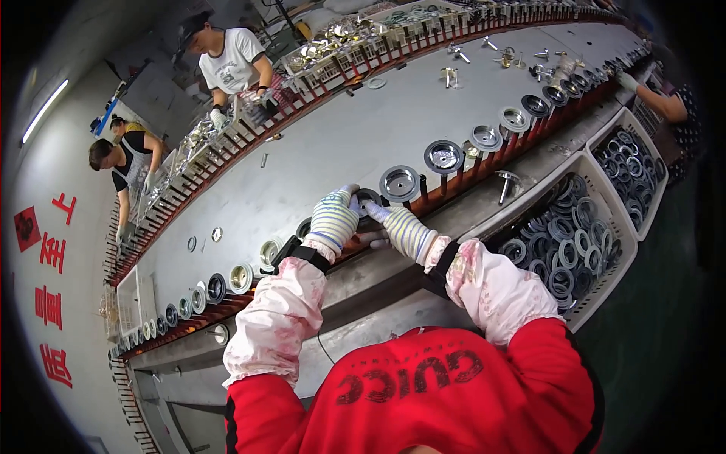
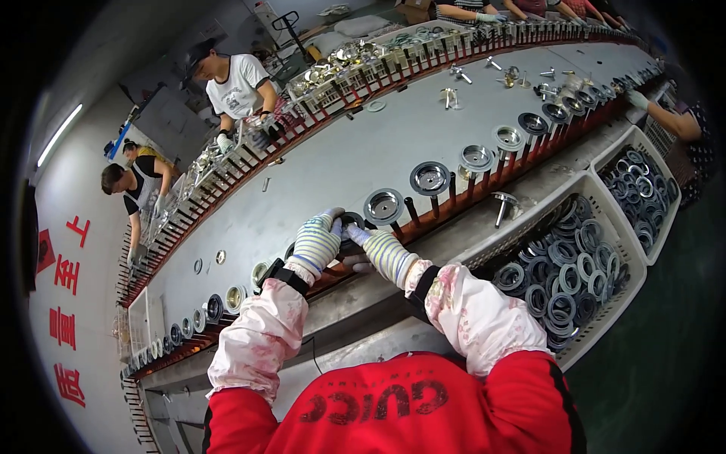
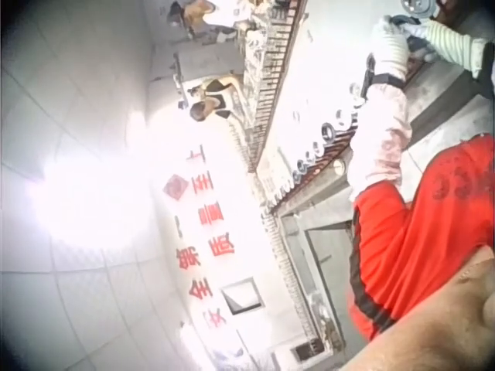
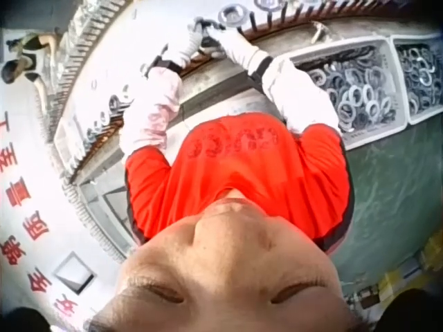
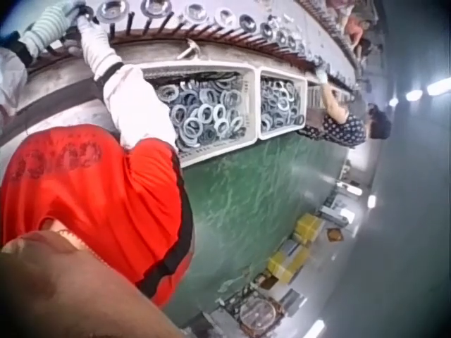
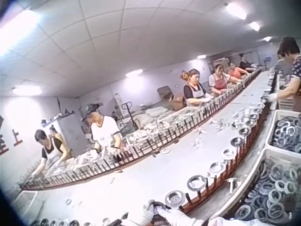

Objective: The recorder is assembling circular metal components and placing them onto an automated conveyor belt line.

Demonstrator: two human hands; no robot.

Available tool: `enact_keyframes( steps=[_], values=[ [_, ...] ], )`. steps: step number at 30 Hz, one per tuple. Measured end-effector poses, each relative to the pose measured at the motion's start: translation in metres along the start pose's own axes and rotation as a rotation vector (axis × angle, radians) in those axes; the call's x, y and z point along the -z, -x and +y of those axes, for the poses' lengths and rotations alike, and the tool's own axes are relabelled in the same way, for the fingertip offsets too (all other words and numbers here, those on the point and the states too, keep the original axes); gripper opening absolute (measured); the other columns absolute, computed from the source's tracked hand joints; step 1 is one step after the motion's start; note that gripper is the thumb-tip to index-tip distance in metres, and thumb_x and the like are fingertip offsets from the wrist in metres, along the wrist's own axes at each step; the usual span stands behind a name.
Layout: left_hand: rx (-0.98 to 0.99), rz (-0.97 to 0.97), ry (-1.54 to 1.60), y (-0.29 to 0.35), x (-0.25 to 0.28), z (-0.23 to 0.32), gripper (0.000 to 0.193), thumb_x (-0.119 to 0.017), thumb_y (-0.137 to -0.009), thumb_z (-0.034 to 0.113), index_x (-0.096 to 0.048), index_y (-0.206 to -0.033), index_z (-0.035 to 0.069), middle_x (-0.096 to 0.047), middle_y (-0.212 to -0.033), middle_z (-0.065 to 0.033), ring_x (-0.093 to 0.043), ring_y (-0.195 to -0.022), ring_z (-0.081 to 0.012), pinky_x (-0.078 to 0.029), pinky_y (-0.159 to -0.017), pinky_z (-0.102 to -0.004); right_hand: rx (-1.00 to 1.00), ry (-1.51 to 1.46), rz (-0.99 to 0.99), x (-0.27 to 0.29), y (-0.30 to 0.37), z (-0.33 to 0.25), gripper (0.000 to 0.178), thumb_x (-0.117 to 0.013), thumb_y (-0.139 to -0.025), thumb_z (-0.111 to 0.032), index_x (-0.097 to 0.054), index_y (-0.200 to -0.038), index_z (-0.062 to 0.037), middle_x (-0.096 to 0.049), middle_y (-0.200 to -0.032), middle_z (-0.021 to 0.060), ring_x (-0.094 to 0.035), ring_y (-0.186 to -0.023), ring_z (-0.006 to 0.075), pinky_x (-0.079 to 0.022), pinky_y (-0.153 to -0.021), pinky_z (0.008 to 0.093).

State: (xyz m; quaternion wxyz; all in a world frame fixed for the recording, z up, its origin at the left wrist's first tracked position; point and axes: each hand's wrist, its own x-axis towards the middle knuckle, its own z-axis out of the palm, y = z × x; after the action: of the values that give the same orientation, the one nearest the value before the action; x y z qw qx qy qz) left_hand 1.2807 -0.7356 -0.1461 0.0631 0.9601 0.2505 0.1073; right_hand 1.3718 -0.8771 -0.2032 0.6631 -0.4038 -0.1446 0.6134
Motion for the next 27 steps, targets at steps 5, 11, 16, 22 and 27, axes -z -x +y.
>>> enact_keyframes(
  steps=[5, 11, 16, 22, 27],
  values=[
    [0.120, -0.041, -0.061, 0.017, 0.018, -0.017, 0.030, -0.051, -0.101, 0.023, -0.067, -0.123, 0.009, -0.071, -0.108, -0.0239, -0.068, -0.103, -0.0400, -0.054, -0.092, -0.0471, 0.018, 0.034, 0.018, -0.031, -0.021, 0.017, 0.041, -0.057, -0.102, -0.049, -0.066, -0.120, -0.0127, -0.074, -0.106, 0.0047, -0.073, -0.079, 0.0182, -0.059, -0.064, 0.0295],
    [0.176, -0.062, -0.021, 0.042, 0.040, -0.042, 0.028, -0.053, -0.099, 0.023, -0.067, -0.119, 0.008, -0.071, -0.107, -0.0237, -0.068, -0.102, -0.0409, -0.054, -0.089, -0.0480, -0.013, 0.061, -0.003, -0.062, -0.025, 0.040, 0.040, -0.056, -0.103, -0.046, -0.066, -0.113, -0.0090, -0.075, -0.096, 0.0058, -0.073, -0.076, 0.0172, -0.059, -0.062, 0.0285],
    [0.491, -0.320, 0.019, 0.012, 0.054, -0.116, 0.061, -0.039, -0.101, 0.049, -0.070, -0.115, -0.001, -0.068, -0.115, -0.0289, -0.062, -0.116, -0.0431, -0.047, -0.102, -0.0466, -0.053, 0.048, -0.070, -0.118, -0.034, 0.066, 0.034, -0.057, -0.103, -0.042, -0.067, -0.111, -0.0102, -0.074, -0.094, 0.0029, -0.071, -0.073, 0.0150, -0.058, -0.060, 0.0282],
    [0.503, -0.264, -0.184, 0.028, 0.047, -0.114, 0.060, -0.035, -0.103, 0.046, -0.072, -0.116, 0.002, -0.066, -0.124, -0.0260, -0.061, -0.120, -0.0415, -0.046, -0.105, -0.0467, 0.032, 0.047, -0.112, -0.141, -0.061, 0.090, 0.024, -0.053, -0.106, -0.034, -0.062, -0.111, -0.0124, -0.072, -0.087, 0.0002, -0.068, -0.067, 0.0124, -0.054, -0.058, 0.0260],
    [0.661, -0.210, -0.138, 0.042, 0.062, -0.141, 0.064, -0.031, -0.104, 0.047, -0.069, -0.120, -0.003, -0.062, -0.129, -0.0299, -0.058, -0.125, -0.0426, -0.043, -0.109, -0.0470, 0.073, 0.209, -0.090, -0.167, -0.079, 0.102, 0.036, -0.055, -0.104, -0.043, -0.063, -0.109, -0.0079, -0.070, -0.084, 0.0037, -0.068, -0.065, 0.0156, -0.056, -0.058, 0.0289]
  ],
)
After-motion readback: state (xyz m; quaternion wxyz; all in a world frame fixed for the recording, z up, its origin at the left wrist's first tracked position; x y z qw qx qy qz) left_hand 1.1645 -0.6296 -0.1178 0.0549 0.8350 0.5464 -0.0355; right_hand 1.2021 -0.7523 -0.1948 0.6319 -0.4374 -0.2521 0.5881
